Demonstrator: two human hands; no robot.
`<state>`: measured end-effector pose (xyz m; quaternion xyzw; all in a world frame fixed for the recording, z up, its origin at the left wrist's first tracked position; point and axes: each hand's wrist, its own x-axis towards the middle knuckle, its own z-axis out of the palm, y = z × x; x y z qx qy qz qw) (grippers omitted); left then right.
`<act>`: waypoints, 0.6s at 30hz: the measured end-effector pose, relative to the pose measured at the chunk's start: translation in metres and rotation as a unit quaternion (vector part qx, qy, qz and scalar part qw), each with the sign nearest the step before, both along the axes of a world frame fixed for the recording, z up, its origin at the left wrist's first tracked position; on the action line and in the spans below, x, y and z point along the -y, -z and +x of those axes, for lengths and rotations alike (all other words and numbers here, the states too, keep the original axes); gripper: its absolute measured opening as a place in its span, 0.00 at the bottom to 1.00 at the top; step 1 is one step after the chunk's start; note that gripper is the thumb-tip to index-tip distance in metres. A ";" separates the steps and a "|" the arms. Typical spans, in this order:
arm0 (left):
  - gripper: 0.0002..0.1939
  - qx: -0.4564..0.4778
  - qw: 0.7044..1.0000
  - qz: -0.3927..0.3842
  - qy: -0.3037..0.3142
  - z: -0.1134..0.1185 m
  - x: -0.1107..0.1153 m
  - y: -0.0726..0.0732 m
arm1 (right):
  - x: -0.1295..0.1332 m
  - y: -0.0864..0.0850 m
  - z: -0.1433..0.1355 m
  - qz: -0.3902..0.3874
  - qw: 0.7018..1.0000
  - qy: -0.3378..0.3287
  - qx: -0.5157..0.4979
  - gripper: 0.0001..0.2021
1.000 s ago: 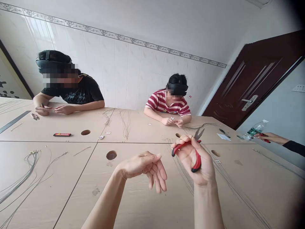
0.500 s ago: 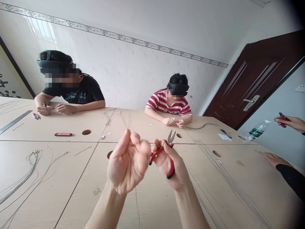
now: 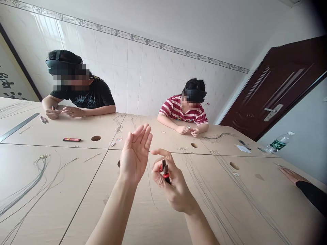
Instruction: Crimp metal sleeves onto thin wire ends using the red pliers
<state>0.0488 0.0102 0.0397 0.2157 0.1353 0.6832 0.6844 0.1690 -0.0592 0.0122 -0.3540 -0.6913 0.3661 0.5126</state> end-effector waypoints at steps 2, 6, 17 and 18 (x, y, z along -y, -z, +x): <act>0.17 -0.058 0.998 0.024 0.005 0.004 -0.001 0.005 | 0.000 0.001 0.000 0.009 1.000 0.010 0.014 0.05; 0.17 -0.176 0.980 0.071 0.063 0.006 0.004 0.008 | -0.002 0.002 0.004 0.028 0.999 0.044 0.006 0.05; 0.22 -0.480 0.844 0.228 0.065 0.012 0.026 -0.001 | -0.007 -0.002 0.020 0.059 0.982 0.172 -0.049 0.03; 0.22 -0.505 0.830 0.231 0.047 0.014 0.027 0.000 | -0.008 -0.002 0.020 0.062 0.981 0.174 -0.052 0.04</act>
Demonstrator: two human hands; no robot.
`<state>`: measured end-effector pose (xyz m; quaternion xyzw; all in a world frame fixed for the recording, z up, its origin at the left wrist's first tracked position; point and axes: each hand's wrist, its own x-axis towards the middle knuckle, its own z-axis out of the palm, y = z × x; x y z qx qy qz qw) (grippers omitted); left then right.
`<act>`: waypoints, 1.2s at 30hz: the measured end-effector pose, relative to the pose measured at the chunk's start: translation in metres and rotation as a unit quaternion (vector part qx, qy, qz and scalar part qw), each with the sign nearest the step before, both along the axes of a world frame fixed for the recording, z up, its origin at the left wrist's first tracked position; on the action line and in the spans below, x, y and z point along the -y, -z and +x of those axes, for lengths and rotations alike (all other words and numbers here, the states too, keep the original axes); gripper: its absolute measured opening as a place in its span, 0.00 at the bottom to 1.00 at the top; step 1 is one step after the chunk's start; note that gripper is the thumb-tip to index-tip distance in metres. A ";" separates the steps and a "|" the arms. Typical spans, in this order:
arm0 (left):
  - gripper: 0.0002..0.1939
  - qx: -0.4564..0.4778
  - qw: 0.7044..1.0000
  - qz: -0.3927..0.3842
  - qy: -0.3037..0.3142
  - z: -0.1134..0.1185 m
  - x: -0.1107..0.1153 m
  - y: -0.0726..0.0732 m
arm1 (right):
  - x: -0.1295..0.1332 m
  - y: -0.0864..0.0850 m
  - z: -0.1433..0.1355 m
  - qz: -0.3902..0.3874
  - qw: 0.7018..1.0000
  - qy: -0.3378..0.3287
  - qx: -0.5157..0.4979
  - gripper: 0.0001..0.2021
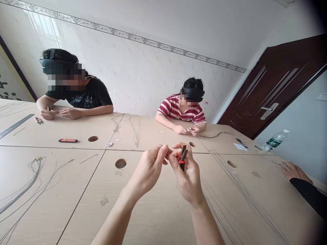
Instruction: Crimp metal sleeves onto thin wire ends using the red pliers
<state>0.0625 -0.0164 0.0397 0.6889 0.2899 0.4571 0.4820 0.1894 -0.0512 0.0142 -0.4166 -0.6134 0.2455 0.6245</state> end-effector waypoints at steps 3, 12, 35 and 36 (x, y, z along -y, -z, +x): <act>0.23 -0.045 0.997 0.027 -0.053 0.003 0.001 0.003 | -0.002 0.000 0.000 0.006 1.000 0.012 0.001 0.06; 0.22 -0.133 0.989 0.011 -0.057 -0.005 0.003 0.002 | -0.006 0.004 -0.002 0.017 0.998 0.040 0.035 0.05; 0.06 -0.108 0.992 -0.043 -0.043 -0.023 0.000 -0.005 | -0.004 0.006 -0.007 0.089 0.978 0.099 0.163 0.05; 0.05 -0.113 0.992 -0.043 -0.034 -0.026 0.000 -0.005 | -0.004 0.006 -0.007 0.089 0.978 0.095 0.163 0.05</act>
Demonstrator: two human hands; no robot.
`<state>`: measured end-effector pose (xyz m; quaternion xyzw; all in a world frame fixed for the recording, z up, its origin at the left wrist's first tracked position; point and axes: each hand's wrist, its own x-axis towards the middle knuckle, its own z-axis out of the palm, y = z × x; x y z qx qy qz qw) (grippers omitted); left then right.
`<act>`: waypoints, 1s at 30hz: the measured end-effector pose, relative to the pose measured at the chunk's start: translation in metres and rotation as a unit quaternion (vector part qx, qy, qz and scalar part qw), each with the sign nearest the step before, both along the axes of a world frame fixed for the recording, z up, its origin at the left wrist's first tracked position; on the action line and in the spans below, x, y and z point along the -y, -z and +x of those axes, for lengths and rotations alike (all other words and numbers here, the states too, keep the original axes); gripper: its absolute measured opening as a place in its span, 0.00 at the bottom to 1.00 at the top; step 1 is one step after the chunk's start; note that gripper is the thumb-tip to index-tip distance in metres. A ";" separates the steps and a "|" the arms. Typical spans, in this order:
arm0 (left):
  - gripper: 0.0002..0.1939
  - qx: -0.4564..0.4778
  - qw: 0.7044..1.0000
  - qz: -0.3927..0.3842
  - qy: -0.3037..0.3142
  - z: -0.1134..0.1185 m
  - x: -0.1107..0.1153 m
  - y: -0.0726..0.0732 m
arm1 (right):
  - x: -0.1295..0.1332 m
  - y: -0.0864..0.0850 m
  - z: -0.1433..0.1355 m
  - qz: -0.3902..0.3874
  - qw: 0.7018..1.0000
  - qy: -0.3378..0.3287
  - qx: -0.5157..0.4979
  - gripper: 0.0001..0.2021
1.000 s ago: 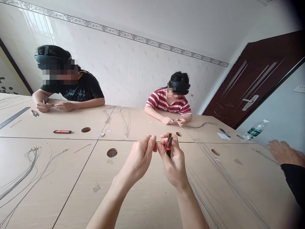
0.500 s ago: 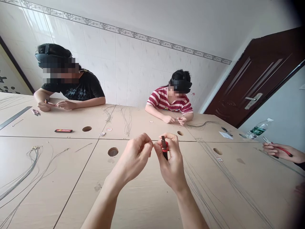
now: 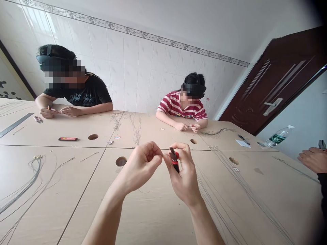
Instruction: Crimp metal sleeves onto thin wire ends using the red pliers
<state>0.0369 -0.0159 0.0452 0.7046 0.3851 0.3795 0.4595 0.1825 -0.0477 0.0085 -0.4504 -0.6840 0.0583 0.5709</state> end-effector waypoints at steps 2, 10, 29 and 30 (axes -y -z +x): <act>0.05 -0.015 1.000 -0.002 0.022 -0.004 -0.001 -0.001 | 0.001 -0.001 0.000 0.000 1.000 -0.007 -0.001 0.05; 0.07 -0.053 0.997 0.006 0.060 -0.006 -0.001 -0.001 | 0.002 -0.002 -0.002 0.002 1.000 -0.006 -0.014 0.06; 0.07 -0.008 0.999 -0.031 0.006 -0.005 -0.001 0.001 | 0.000 0.001 -0.003 -0.003 1.000 0.016 0.017 0.06; 0.07 -0.006 0.999 -0.034 0.003 -0.004 -0.002 0.001 | 0.000 0.002 -0.003 -0.003 1.000 0.016 0.019 0.06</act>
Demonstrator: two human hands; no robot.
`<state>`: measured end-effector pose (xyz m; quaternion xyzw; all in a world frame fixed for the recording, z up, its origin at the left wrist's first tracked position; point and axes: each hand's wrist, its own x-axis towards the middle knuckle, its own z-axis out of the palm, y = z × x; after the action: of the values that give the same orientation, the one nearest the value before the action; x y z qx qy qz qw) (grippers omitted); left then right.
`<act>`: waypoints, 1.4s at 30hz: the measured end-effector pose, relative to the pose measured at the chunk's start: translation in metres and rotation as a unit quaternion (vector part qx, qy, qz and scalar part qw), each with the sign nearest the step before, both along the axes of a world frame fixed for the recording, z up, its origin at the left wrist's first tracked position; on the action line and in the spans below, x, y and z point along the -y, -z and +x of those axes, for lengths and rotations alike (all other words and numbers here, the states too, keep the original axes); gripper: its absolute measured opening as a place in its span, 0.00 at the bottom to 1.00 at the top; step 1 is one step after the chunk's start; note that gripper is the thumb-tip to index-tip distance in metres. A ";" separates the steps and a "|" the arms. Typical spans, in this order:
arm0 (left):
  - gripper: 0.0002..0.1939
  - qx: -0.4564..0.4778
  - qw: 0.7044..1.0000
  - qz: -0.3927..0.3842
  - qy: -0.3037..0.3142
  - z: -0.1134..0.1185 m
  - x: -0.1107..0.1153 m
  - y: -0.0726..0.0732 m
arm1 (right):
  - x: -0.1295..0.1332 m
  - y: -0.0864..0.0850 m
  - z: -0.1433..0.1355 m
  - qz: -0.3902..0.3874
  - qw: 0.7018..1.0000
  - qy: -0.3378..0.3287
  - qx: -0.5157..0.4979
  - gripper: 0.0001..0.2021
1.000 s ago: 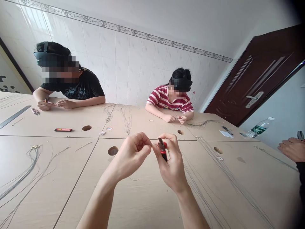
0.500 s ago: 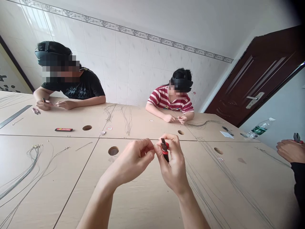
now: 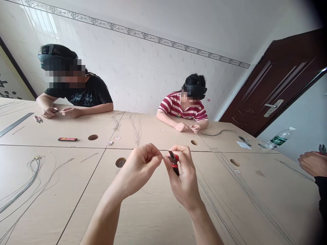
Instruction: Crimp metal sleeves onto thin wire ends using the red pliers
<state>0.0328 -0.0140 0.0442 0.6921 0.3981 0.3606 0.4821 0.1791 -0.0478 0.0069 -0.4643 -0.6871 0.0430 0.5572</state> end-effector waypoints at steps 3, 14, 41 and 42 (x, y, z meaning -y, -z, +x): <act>0.08 0.004 1.000 -0.002 -0.001 0.001 -0.002 0.000 | -0.001 0.001 0.000 -0.002 1.000 0.000 0.003 0.07; 0.09 0.040 0.999 -0.018 -0.024 0.000 -0.007 0.006 | -0.002 0.000 -0.002 -0.023 0.999 -0.022 -0.027 0.02; 0.10 0.153 0.974 -0.040 -0.163 -0.023 -0.025 0.008 | -0.029 0.035 -0.020 -0.413 0.748 -0.217 -0.472 0.15; 0.10 0.153 0.973 -0.035 -0.171 -0.024 -0.026 0.008 | -0.028 0.035 -0.022 -0.416 0.750 -0.226 -0.461 0.12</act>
<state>0.0092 0.0118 0.0361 0.5329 0.4448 0.5249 0.4926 0.1573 -0.0197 -0.0282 -0.4054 -0.3454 0.6583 0.5320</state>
